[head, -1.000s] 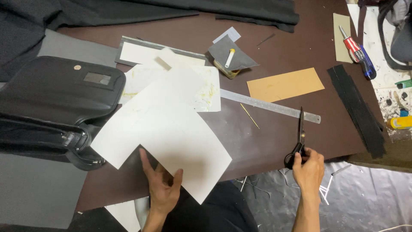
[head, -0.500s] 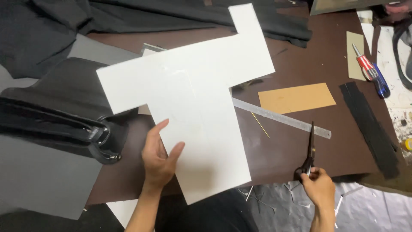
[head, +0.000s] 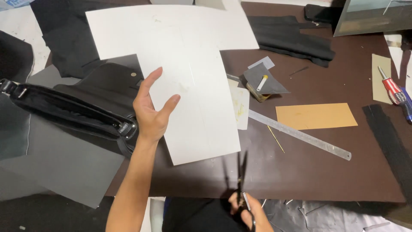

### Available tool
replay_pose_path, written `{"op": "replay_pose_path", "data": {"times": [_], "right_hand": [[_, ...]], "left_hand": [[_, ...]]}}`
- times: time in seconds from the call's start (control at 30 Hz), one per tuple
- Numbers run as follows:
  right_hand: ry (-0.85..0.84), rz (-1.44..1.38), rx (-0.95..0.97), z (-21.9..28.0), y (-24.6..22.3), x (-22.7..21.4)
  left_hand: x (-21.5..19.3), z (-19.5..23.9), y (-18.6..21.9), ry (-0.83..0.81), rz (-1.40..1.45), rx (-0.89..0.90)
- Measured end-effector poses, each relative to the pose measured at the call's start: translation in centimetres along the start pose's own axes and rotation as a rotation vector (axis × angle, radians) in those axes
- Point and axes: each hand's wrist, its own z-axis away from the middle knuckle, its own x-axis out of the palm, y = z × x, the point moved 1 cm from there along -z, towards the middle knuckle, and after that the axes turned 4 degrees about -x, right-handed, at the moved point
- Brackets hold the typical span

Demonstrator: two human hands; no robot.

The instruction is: Cutting a paper pattern with scissors and marking measurements with a ruler and pencil on a workshop table.

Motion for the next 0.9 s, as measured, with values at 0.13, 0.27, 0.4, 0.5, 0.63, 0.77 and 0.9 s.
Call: {"op": "replay_pose_path", "data": {"times": [0.13, 0.27, 0.4, 0.5, 0.63, 0.77, 0.9], "right_hand": [[-0.186, 0.233, -0.141, -1.3, 0.3, 2.2], [-0.156, 0.348, -0.034, -1.4, 1.1, 2.6], [-0.075, 0.367, -0.049, -1.7, 0.4, 2.5], [-0.087, 0.343, -0.021, -1.7, -0.1, 2.6], [-0.091, 0.305, 0.026, -1.7, -0.5, 2.9], [-0.088, 0.308, 0.046, -1.7, -0.7, 3.0], [-0.106, 0.306, 0.031, -1.7, -0.2, 3.0]], "left_hand": [[0.7, -1.8, 0.4, -0.028, 0.019, 0.012], [1.3, -2.4, 0.4, -0.076, 0.038, 0.040], [1.7, -2.4, 0.8, -0.105, 0.044, 0.024], [1.8, -2.3, 0.8, -0.107, 0.043, 0.007], [1.8, -2.3, 0.5, -0.107, 0.037, 0.011], [1.8, -2.3, 0.4, -0.107, 0.035, 0.016], [1.7, -2.3, 0.1, -0.102, 0.038, 0.017]]}}
